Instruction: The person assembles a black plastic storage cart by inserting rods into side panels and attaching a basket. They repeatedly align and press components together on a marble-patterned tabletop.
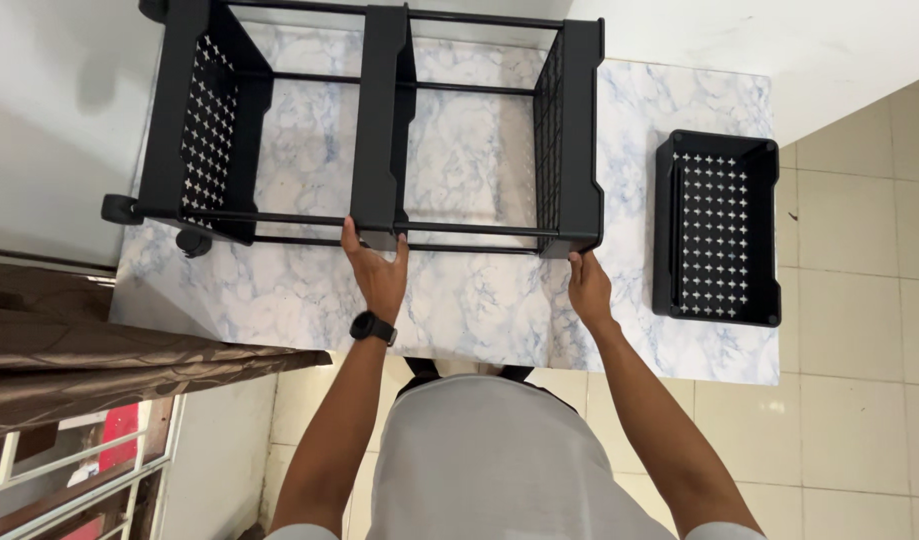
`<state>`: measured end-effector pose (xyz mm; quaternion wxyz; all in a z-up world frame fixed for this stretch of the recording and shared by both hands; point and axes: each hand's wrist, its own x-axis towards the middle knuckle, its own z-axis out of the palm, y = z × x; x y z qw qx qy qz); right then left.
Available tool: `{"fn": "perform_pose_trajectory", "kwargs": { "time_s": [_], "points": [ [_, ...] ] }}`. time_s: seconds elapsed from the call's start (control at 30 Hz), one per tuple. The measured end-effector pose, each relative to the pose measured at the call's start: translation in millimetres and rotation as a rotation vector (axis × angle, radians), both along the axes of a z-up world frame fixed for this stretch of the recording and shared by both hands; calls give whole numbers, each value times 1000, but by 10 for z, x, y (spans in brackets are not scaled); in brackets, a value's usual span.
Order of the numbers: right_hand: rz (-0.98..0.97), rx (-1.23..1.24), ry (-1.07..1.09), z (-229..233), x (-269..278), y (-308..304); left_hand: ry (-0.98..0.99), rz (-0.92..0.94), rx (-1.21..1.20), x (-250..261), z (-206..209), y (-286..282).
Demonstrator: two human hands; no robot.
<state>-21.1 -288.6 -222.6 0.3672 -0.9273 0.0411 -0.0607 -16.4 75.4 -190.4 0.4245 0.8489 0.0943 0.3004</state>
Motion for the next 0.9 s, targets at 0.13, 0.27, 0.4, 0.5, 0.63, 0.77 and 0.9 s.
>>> {"fn": "perform_pose_trajectory", "kwargs": {
  "time_s": [0.13,0.27,0.4,0.5,0.63,0.77,0.9],
  "points": [
    [-13,-32,167,107,-11,-48,-51,135,186,-115,25,-86],
    [0,68,94,248,-43,13,-100,223,270,-176,18,-152],
    [-13,229,-44,413,-105,140,-214,74,318,-162,172,-256],
    [-132,299,-130,586,-128,236,-245,-117,367,-86,443,-363],
    [-218,463,-346,890,42,322,-211,-340,365,134,827,-562],
    [-192,481,-340,1167,313,343,-68,-694,427,389,1030,-853],
    [-193,570,-29,1273,521,401,-24,-864,611,453,1021,-1225]
  ]
}}
